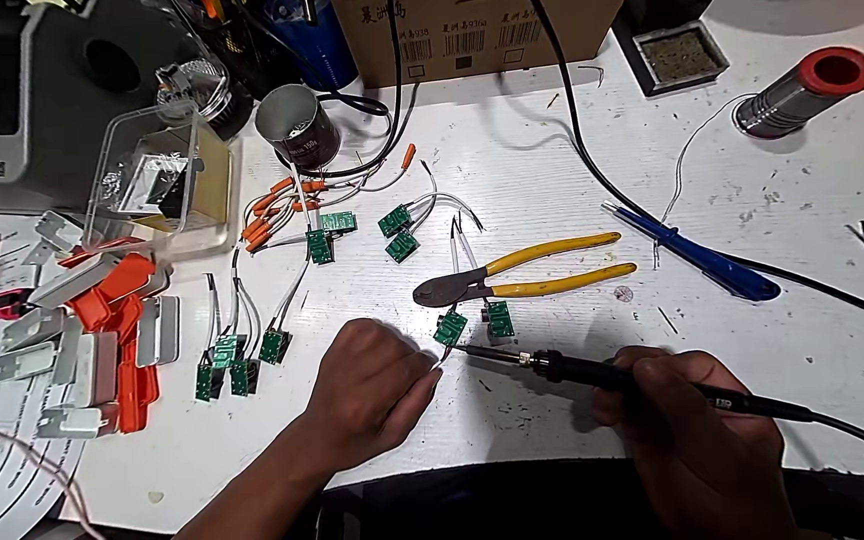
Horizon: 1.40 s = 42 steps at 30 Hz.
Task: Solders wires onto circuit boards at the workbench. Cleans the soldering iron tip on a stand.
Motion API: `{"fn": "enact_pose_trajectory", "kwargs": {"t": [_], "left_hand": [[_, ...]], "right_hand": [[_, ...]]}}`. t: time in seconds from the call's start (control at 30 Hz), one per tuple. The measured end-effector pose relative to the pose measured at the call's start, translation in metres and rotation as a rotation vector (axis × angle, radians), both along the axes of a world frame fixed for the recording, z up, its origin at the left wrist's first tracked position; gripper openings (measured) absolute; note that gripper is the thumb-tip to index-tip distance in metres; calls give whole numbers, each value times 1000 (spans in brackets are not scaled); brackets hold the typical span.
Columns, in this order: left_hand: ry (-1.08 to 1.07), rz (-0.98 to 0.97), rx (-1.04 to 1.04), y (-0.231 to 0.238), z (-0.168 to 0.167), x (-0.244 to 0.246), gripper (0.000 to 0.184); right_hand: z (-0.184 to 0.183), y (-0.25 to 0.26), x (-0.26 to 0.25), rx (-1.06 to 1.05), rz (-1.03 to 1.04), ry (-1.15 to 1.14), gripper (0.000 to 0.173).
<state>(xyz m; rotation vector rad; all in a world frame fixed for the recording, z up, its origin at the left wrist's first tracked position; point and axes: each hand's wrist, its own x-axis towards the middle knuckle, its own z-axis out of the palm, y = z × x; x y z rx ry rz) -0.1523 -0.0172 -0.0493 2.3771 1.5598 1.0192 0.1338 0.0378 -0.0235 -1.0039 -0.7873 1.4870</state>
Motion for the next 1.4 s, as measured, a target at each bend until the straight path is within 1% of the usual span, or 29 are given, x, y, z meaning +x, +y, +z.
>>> {"fn": "enact_pose_trajectory", "kwargs": {"t": [0.77,0.97,1.1,1.23,1.4], "left_hand": [[-4,-1,-8,1,1,0,18],[-7,-1,-8,1,1,0,19],[0,0,-10,1,1,0,19],[-5,-1,-11,1,1,2,19],[-3,4,-5,2,0,3,19]], "right_hand": [[0,1,2,-24,-1,11,10],[-10,1,13,77,71,159,8],[-12,0,19,115,103,200,5],[-15,1,22,157,137,207,9],[-15,1,24,170,171,244,8]]}}
